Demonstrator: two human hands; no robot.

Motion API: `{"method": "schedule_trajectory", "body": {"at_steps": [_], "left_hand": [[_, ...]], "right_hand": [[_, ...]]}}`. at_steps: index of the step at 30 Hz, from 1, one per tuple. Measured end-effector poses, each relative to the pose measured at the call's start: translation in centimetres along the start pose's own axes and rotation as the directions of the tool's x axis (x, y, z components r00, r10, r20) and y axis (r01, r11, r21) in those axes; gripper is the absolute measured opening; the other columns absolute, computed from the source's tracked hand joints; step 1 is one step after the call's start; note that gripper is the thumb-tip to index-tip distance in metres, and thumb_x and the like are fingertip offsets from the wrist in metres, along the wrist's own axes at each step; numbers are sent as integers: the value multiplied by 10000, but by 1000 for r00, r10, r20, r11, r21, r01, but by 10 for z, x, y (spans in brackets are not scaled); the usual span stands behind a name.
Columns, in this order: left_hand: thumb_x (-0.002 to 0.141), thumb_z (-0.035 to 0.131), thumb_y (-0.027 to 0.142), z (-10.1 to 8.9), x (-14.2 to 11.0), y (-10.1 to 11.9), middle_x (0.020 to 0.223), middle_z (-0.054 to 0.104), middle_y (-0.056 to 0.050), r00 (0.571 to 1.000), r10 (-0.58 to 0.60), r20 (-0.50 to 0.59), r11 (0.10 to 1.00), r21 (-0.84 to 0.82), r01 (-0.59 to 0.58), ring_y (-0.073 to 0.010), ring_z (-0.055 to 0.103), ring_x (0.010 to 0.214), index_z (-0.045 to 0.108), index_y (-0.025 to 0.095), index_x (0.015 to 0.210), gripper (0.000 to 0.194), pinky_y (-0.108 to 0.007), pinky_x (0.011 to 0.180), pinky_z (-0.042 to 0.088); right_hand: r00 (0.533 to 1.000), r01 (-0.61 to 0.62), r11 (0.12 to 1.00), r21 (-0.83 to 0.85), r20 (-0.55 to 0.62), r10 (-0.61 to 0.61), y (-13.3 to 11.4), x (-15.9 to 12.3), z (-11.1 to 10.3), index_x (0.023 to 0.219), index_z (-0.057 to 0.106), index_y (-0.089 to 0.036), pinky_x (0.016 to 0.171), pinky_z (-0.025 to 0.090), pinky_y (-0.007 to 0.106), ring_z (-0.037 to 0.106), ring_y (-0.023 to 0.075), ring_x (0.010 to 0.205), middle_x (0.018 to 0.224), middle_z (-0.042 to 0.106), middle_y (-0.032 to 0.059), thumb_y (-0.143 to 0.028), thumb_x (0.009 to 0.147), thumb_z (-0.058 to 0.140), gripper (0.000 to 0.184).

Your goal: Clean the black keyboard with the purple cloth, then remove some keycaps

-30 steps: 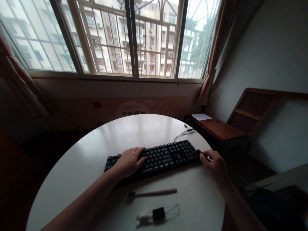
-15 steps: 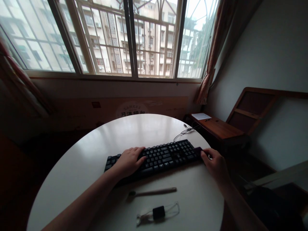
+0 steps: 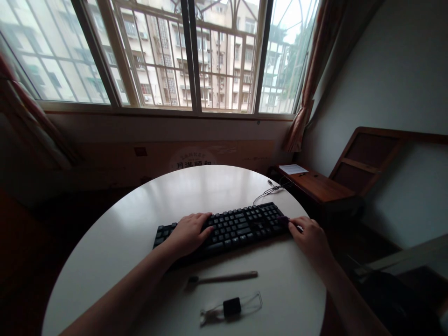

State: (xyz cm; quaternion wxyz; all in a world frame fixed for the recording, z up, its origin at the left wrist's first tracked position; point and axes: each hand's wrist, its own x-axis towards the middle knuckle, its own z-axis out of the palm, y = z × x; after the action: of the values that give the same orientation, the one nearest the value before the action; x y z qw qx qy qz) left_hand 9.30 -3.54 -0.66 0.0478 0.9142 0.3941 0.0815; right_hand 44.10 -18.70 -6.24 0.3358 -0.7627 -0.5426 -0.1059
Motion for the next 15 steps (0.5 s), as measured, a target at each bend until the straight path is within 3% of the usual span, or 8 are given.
{"method": "schedule_trajectory", "body": {"at_steps": [4, 7, 12, 15], "left_hand": [[934, 406, 473, 1, -1, -1, 1355, 588, -107, 1000, 2, -5, 1000, -8, -2, -286, 528, 1240, 501, 188, 1379, 537, -419, 1063, 364], [932, 408, 479, 2, 0, -2, 1352, 590, -107, 1000, 4, -10, 1000, -13, -4, -286, 531, 1236, 501, 190, 1378, 539, -418, 1059, 367], [930, 409, 478, 3, 1, -2, 1351, 592, -105, 1000, 6, -10, 1000, -10, -6, -282, 529, 1240, 500, 197, 1376, 535, -415, 1062, 365], [932, 404, 476, 2, 0, -1, 1351, 591, -107, 1000, 2, -1, 1000, -7, -2, -282, 529, 1238, 497, 189, 1381, 540, -416, 1062, 365]], "right_hand": [[1000, 3, 999, -39, 0, -3, -7, -2, -5, 665, 606, -212, 722, 405, 363, 566, 251, 787, 795, 662, 53, -336, 841, 540, 225], [999, 52, 998, 36, -16, -51, -10, -3, -8, 627, 566, -209, 706, 407, 357, 557, 237, 747, 729, 632, 48, -314, 844, 537, 243], [965, 199, 958, 204, -210, -156, -13, -4, -14, 842, 668, -175, 750, 447, 351, 583, 229, 800, 823, 664, 72, -298, 923, 500, 223], [963, 212, 953, 218, -212, -166, -10, -3, -11, 950, 698, -161, 764, 461, 360, 601, 236, 825, 868, 684, 85, -307, 946, 503, 244]]}}
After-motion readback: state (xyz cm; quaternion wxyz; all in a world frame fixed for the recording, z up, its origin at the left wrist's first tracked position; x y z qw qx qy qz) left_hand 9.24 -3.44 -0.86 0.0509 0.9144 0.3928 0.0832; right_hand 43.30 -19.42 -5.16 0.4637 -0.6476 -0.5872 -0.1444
